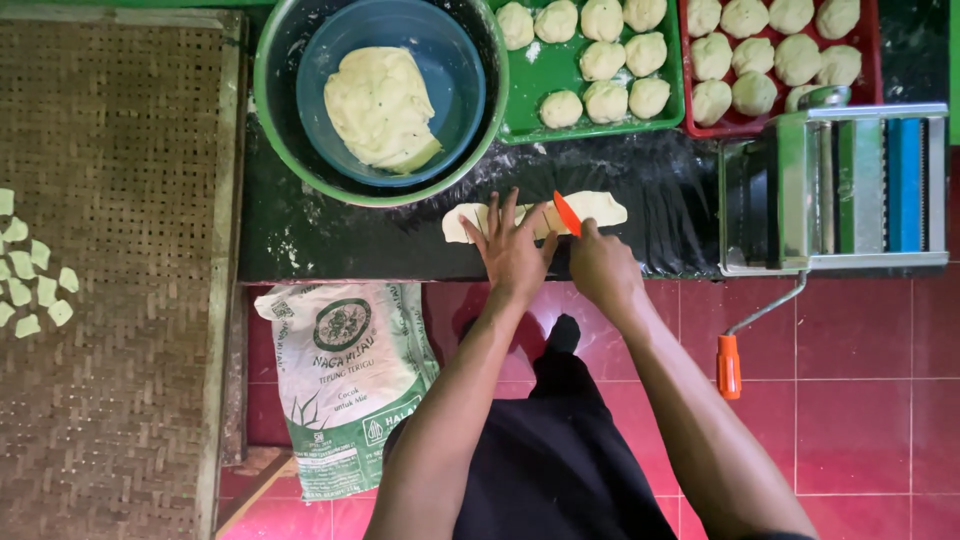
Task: Flattening dough balls using a manual roller, cutting the flattened dough into small pieces with a knife, and placing them on a drying rack.
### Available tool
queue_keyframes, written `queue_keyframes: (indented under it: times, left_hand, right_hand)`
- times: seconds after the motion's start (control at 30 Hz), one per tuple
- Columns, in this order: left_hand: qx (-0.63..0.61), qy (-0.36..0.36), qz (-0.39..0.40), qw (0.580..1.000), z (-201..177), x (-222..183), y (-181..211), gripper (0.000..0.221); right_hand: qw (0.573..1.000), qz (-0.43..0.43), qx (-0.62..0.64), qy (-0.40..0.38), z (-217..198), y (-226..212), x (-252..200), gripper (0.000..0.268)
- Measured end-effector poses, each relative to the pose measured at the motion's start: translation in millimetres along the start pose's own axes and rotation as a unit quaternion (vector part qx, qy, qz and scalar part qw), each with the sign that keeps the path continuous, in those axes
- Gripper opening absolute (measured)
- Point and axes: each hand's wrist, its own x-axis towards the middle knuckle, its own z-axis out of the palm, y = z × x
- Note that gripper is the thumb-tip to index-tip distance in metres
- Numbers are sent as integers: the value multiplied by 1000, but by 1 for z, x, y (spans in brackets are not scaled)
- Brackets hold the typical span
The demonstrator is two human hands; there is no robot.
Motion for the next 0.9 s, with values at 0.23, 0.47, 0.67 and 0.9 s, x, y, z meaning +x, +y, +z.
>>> queue_keyframes:
  times: [0.23, 0.47, 0.67, 0.9]
  left_hand:
    - [-40, 38, 12, 998, 5, 0, -1, 40]
    - [-61, 38, 14, 997, 7, 2, 12, 48]
    - [-28, 31, 15, 999, 20, 3, 24, 46]
    - [-38, 13, -22, 999, 14, 1, 31, 44]
  right_hand:
    - [1000, 17, 17, -13, 9, 24, -28, 42]
    - [1000, -1, 15, -21, 21, 61, -18, 38]
    - [999, 19, 35, 16, -12, 38, 4, 46]
    - [999, 23, 41, 14, -39, -5, 3, 50]
